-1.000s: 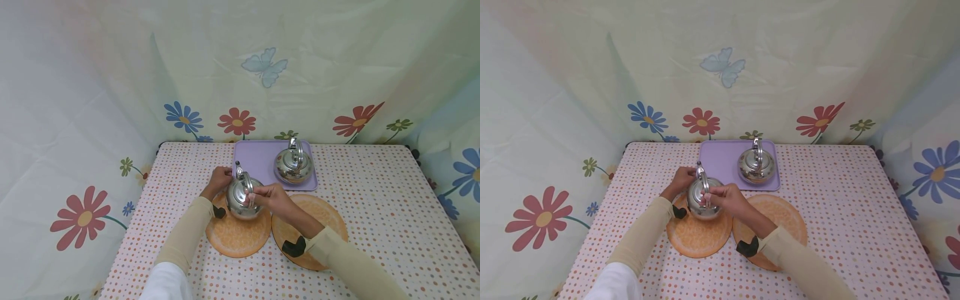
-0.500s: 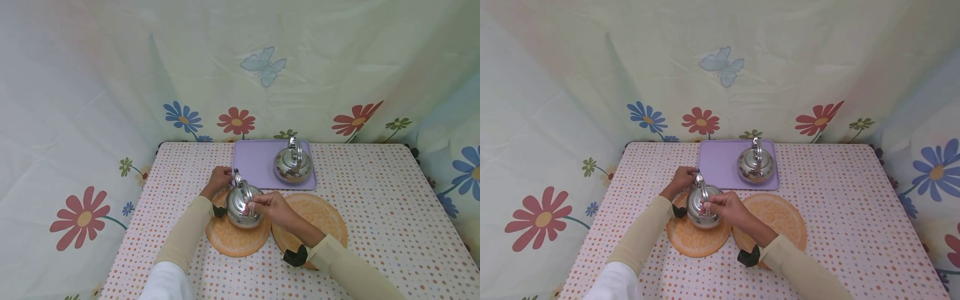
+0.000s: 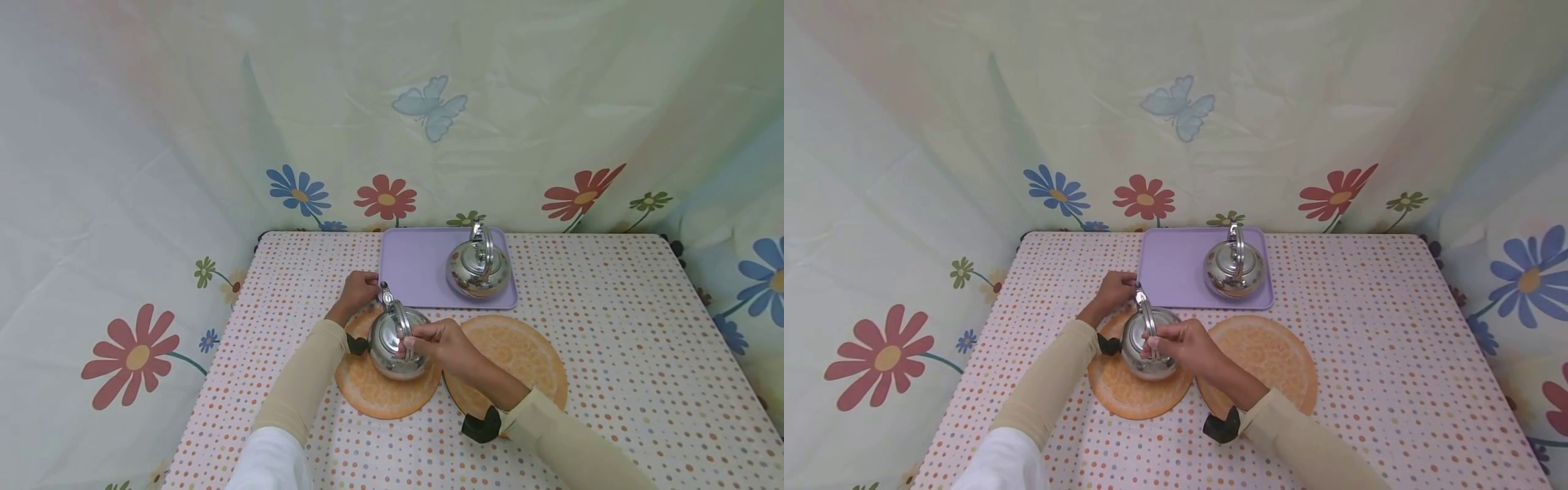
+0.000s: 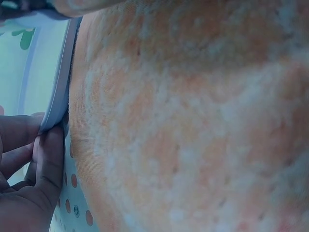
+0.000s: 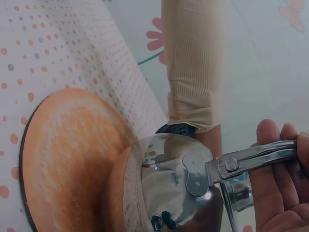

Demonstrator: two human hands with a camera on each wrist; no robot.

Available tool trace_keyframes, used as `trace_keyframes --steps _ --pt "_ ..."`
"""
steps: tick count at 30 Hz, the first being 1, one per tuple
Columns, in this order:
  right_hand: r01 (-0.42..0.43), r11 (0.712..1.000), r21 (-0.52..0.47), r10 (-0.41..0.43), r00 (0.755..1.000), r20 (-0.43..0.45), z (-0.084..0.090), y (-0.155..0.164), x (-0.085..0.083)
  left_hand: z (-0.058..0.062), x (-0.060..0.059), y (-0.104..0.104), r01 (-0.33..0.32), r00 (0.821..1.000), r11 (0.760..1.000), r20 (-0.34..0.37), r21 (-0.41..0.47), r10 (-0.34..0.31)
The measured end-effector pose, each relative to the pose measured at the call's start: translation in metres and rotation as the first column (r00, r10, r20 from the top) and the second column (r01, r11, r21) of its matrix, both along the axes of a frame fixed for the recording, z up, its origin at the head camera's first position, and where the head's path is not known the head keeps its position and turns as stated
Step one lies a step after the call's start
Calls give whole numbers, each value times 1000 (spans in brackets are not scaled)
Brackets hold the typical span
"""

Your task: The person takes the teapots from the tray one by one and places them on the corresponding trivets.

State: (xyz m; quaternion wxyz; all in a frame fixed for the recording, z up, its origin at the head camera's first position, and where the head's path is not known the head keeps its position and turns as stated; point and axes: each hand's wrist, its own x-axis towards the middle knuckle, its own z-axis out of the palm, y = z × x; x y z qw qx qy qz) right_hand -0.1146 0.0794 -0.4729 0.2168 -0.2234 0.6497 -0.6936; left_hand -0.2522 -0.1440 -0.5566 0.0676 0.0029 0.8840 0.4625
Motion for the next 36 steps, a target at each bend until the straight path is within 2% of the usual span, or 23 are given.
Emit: trace_keyframes --steps 4,11,18,26,31,36 --pt "4 1000 1 -4 1000 9 -2 -1 2 0 0 0 -3 1000 1000 -5 -1 3" --pt "19 1000 -12 -19 999 30 -5 -3 5 1 1 3 -41 997 999 63 24 39" --pt "30 998 -47 -29 999 20 -11 -5 10 1 1 3 -23 999 999 47 36 22" --pt "55 994 -98 -57 998 -26 -18 -11 23 2 -3 -1 -21 998 1000 54 0 21" --pt "81 989 -123 -83 996 -12 -21 -13 30 2 -2 -1 -14 998 1000 59 18 13" --pt "66 990 -128 -66 998 1 -23 -12 32 2 0 -1 -29 997 999 78 33 26"
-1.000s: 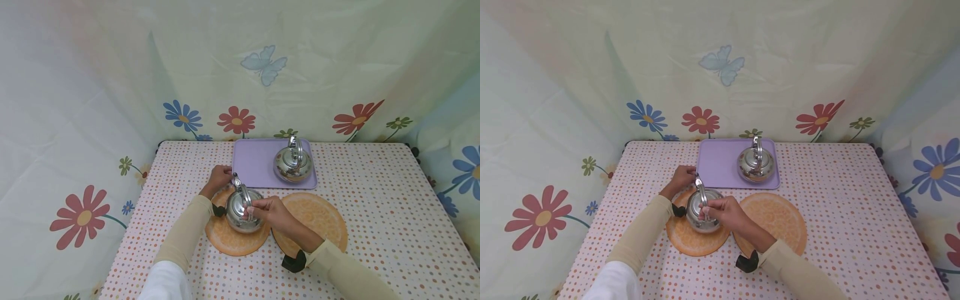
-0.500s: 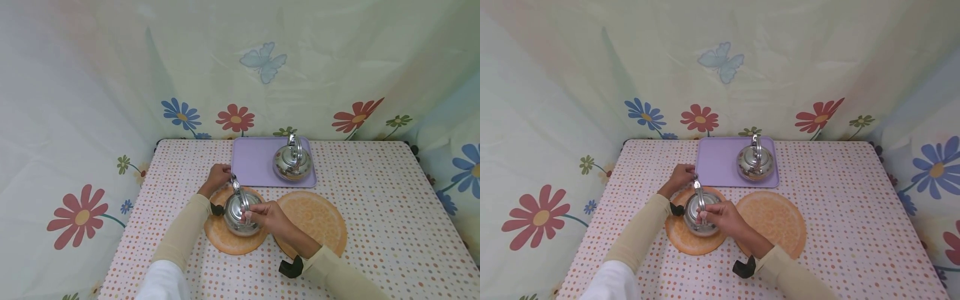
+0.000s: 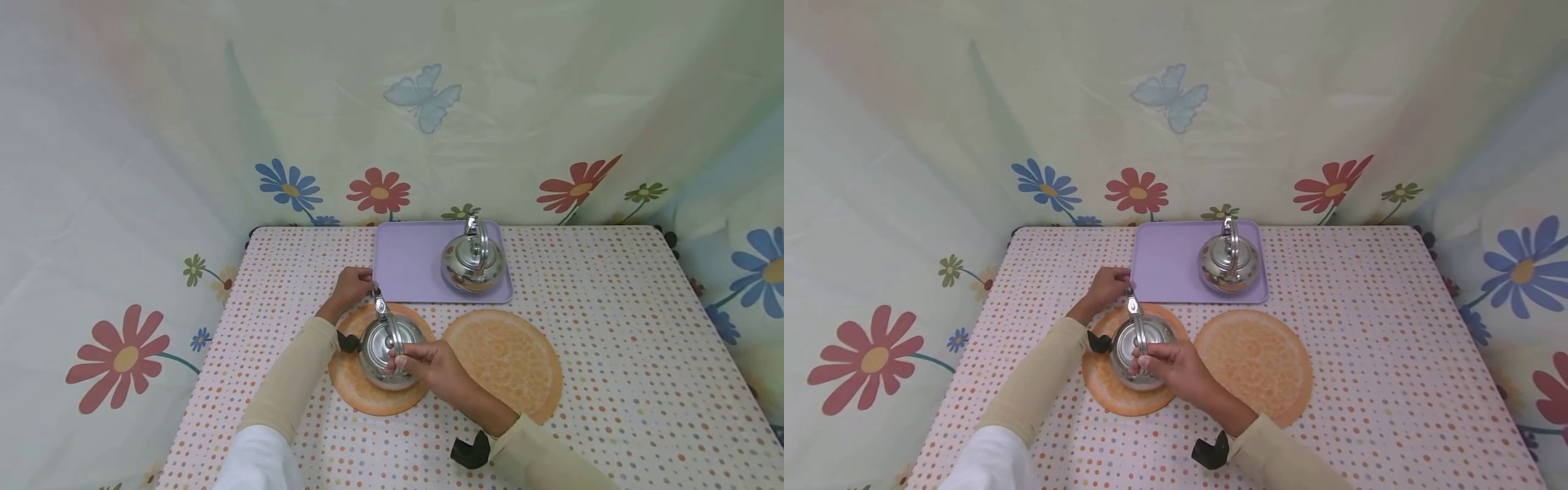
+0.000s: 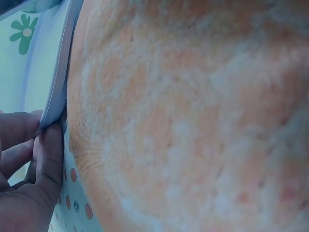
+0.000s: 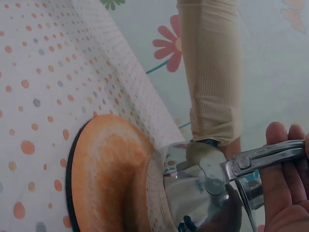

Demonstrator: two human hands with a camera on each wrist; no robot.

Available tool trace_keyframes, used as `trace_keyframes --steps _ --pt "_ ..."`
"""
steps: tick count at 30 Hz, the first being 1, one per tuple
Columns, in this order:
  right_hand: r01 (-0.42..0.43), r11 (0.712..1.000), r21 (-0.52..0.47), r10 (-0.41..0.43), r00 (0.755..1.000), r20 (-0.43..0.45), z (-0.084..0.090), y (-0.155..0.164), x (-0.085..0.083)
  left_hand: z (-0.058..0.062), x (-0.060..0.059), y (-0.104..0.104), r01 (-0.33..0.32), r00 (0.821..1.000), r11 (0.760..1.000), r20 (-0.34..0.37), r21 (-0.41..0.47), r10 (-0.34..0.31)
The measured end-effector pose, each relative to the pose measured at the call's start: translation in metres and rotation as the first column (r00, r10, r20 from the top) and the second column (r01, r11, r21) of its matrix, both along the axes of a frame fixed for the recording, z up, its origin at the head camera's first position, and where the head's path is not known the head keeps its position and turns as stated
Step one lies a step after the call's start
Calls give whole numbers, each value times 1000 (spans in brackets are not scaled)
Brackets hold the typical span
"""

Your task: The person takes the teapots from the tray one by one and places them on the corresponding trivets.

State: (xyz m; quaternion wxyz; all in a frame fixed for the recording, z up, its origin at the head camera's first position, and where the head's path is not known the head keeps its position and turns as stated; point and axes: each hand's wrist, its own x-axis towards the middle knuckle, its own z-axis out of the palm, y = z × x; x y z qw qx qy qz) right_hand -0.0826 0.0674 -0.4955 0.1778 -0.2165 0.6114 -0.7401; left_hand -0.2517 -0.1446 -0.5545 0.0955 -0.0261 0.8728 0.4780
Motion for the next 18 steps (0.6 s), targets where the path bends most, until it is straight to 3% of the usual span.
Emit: trace_keyframes --steps 9,14,18 --pt "-11 998 60 7 999 53 3 5 -4 -1 -1 0 0 1000 1000 3 -5 0" --pt "73 992 100 -82 992 92 8 17 -10 -1 0 1 -2 1000 1000 9 0 2" --pt "163 978 134 -174 982 76 11 28 -18 -1 0 0 2 1000 1000 8 2 -2"
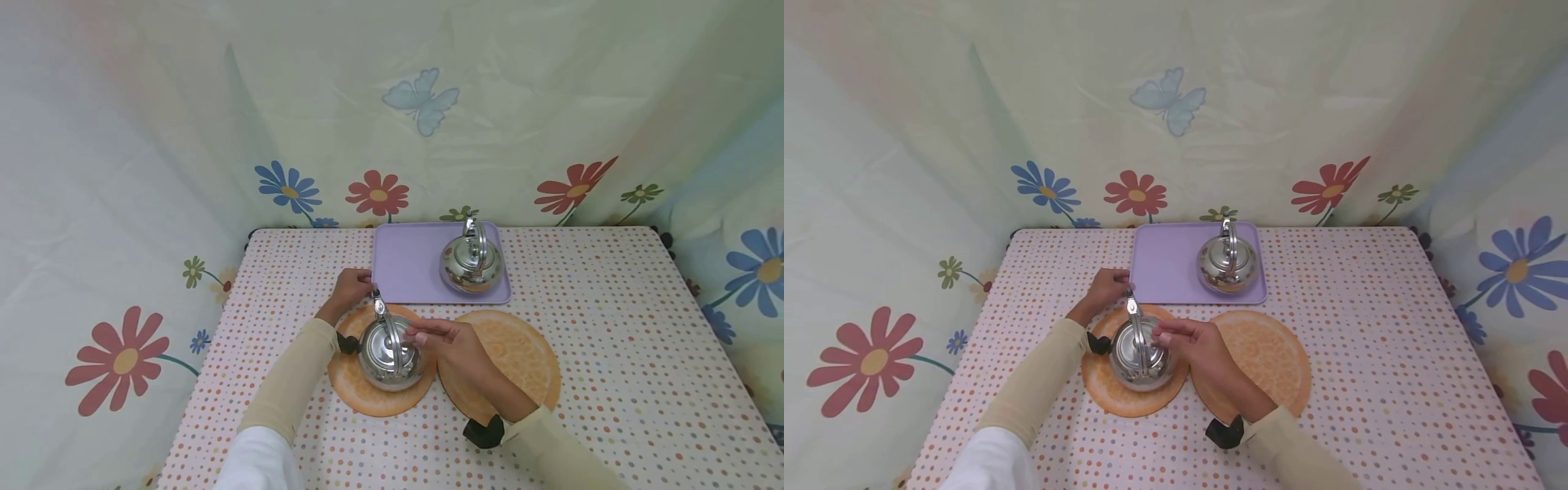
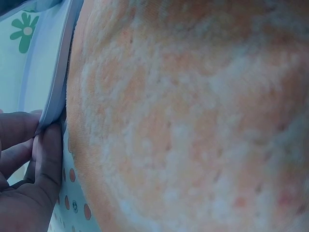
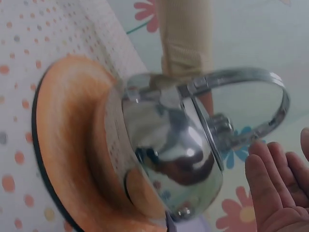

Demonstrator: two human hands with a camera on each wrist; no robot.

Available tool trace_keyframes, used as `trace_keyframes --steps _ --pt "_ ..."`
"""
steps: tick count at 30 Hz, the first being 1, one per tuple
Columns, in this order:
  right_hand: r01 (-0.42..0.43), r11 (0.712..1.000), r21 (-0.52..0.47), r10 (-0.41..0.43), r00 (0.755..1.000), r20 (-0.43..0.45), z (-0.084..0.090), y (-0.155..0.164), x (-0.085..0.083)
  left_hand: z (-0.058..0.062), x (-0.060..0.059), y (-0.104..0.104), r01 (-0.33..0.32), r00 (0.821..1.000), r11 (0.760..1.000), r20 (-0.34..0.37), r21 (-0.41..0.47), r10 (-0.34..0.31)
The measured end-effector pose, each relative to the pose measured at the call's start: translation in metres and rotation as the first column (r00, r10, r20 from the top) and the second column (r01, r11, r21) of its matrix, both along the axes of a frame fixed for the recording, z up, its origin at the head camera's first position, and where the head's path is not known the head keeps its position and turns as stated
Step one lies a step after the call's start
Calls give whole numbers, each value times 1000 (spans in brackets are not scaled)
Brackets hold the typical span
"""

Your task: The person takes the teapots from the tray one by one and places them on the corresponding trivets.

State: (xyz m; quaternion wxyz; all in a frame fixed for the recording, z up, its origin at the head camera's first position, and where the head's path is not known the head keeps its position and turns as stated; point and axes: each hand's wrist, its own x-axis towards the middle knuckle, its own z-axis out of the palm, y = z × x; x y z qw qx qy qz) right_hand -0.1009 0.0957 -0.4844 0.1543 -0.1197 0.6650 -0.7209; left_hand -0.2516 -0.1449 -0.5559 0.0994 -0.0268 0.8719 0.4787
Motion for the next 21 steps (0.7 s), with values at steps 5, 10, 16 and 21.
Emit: trace_keyframes --steps 5,10,16,21 --pt "64 997 41 -63 998 -22 0 9 -6 2 1 0 0 1000 1000 0 9 0" --pt "94 995 42 -94 996 -8 -1 17 -10 4 2 0 5 1000 1000 0 14 -5" --pt "178 983 32 -178 984 -24 0 31 -18 4 2 0 2 1000 1000 7 18 -2" --pt "281 958 -51 -285 955 -88 0 44 -27 3 1 0 6 1000 1000 3 4 -6"
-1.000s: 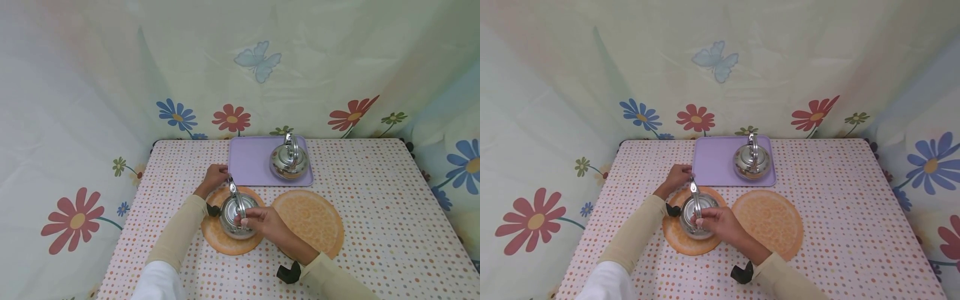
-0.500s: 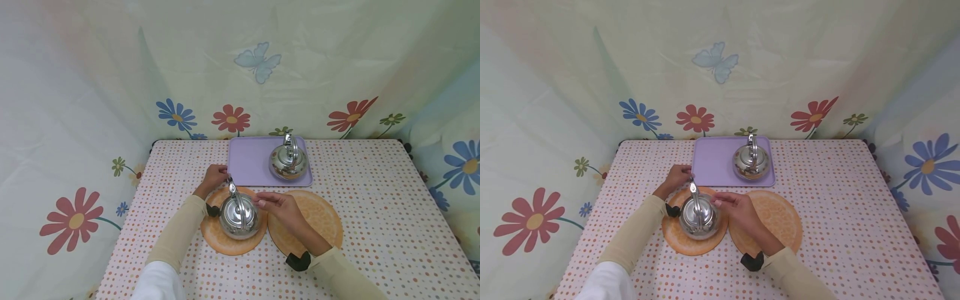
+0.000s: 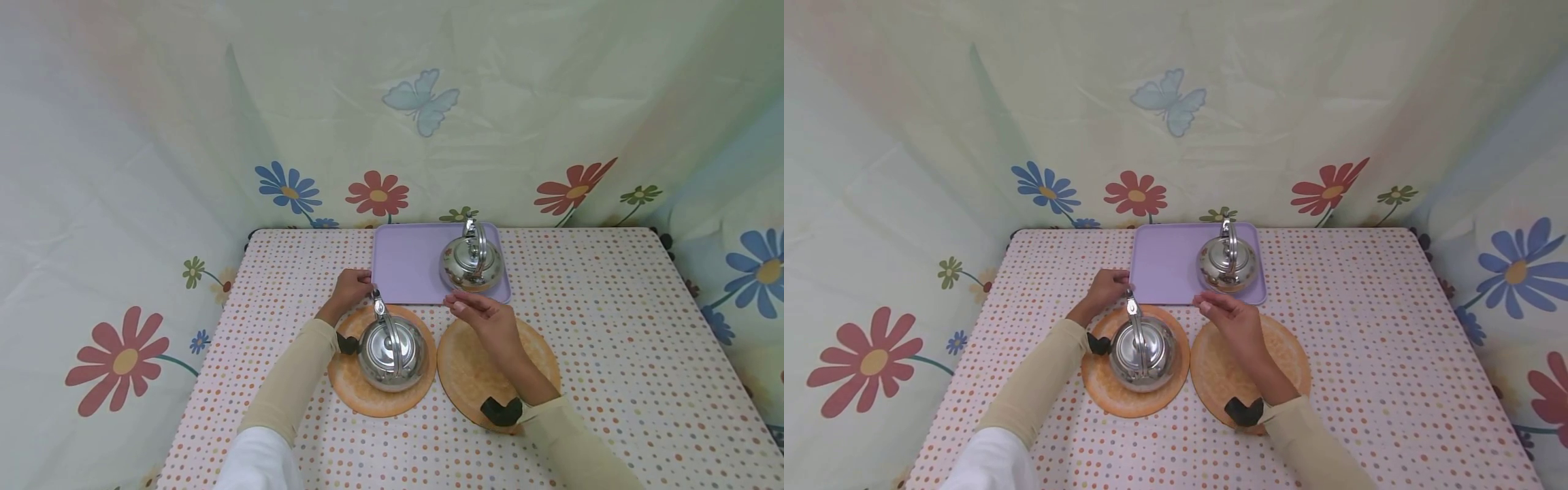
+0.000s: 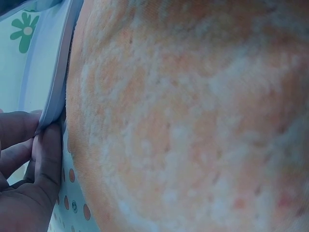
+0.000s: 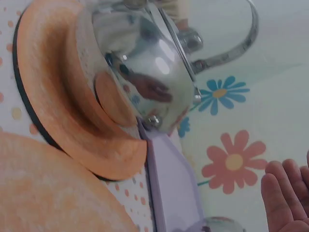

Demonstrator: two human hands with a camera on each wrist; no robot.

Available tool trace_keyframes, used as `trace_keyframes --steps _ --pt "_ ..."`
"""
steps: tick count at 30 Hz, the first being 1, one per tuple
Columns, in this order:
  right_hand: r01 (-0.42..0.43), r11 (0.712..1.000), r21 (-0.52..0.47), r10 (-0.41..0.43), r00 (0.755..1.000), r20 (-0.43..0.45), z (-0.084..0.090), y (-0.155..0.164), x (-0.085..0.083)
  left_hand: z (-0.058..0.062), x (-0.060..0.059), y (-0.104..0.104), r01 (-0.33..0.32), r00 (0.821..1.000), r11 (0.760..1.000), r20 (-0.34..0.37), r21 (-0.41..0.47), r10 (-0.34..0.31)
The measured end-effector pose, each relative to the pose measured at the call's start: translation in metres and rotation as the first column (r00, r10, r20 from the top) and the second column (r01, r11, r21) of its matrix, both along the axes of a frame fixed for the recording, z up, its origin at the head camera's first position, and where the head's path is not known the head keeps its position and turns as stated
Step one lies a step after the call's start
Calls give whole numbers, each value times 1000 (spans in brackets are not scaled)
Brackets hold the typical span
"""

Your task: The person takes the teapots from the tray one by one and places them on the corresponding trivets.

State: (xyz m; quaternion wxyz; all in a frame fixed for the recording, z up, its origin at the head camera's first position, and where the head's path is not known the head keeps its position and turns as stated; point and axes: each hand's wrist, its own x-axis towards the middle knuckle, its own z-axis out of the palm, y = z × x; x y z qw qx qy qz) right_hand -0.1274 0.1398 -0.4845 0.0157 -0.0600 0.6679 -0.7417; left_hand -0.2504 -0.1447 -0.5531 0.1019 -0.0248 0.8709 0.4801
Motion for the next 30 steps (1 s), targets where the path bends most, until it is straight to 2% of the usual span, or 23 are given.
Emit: trace_keyframes --steps 4,7,10,15,18,21,26,30 --pt "94 995 -12 -95 994 -54 1 9 -6 1 0 0 -1 1000 1000 7 -5 1" --pt "151 987 50 -147 986 -85 4 14 -9 1 1 0 -2 1000 1000 13 -4 2" --pt "187 976 108 -174 977 -125 9 18 -11 1 1 0 0 1000 1000 16 -4 0" --pt "237 961 144 -206 958 -200 28 19 -9 0 0 0 -5 1000 1000 22 -8 5" --pt "273 947 172 -234 948 -215 34 20 -11 0 0 0 -7 1000 1000 24 -11 8" --pt "305 937 172 -268 940 -212 32 24 -15 0 0 0 -6 1000 1000 21 -7 6" --pt "349 927 136 -324 929 -176 15 34 -28 0 0 0 0 1000 1000 16 2 0" --pt "355 927 122 -334 929 -162 6 39 -36 -1 -1 0 2 1000 1000 18 -2 -2"
